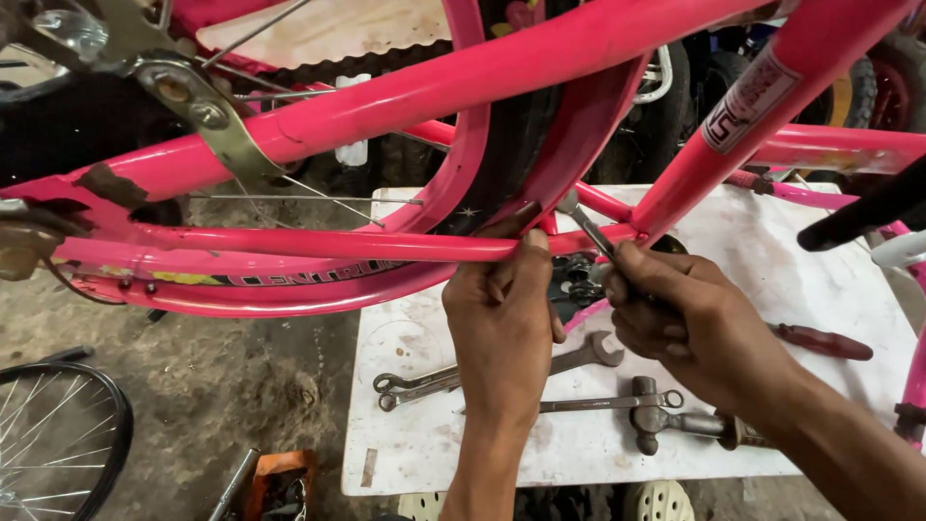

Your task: Repairing and adjusting components on a pink bicycle frame.

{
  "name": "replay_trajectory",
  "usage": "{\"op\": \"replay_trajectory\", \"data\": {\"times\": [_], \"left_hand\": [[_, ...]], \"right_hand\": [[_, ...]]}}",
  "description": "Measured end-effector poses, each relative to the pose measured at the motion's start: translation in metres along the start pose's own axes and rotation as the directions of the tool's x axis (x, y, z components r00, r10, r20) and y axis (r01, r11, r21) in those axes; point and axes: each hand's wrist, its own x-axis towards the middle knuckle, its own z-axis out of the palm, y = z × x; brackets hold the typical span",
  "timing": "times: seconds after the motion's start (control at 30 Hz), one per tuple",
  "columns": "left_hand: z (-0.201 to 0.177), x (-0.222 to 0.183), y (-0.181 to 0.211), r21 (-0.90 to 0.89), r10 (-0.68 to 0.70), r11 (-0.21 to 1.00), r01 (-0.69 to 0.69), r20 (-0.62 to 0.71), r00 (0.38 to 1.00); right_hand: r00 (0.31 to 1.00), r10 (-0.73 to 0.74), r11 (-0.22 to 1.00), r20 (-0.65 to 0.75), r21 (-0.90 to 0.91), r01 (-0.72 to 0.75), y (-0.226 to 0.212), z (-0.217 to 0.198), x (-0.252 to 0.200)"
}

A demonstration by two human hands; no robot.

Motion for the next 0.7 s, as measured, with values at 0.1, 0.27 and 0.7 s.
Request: {"op": "replay_trajectory", "data": {"times": [0.1, 0.27, 0.7], "left_hand": [[-0.002, 0.001, 0.001, 0.024, -0.007, 1.0, 0.007, -0.002, 1.0], [-0.006, 0.004, -0.002, 0.021, -0.022, 1.0, 0.022, -0.004, 1.0], [-0.008, 0.005, -0.003, -0.009, -0.032, 0.999, 0.032, -0.004, 0.999]], "right_hand": [[1.0, 0.021, 0.999, 0.007, -0.043, -0.02, 0.003, -0.01, 0.012], [1.0, 0.029, 0.998, -0.014, -0.049, -0.029, -0.002, -0.021, 0.025], [0.997, 0.07, 0.995, -0.012, -0.064, -0.071, 0.001, 0.0, 0.012]]}}
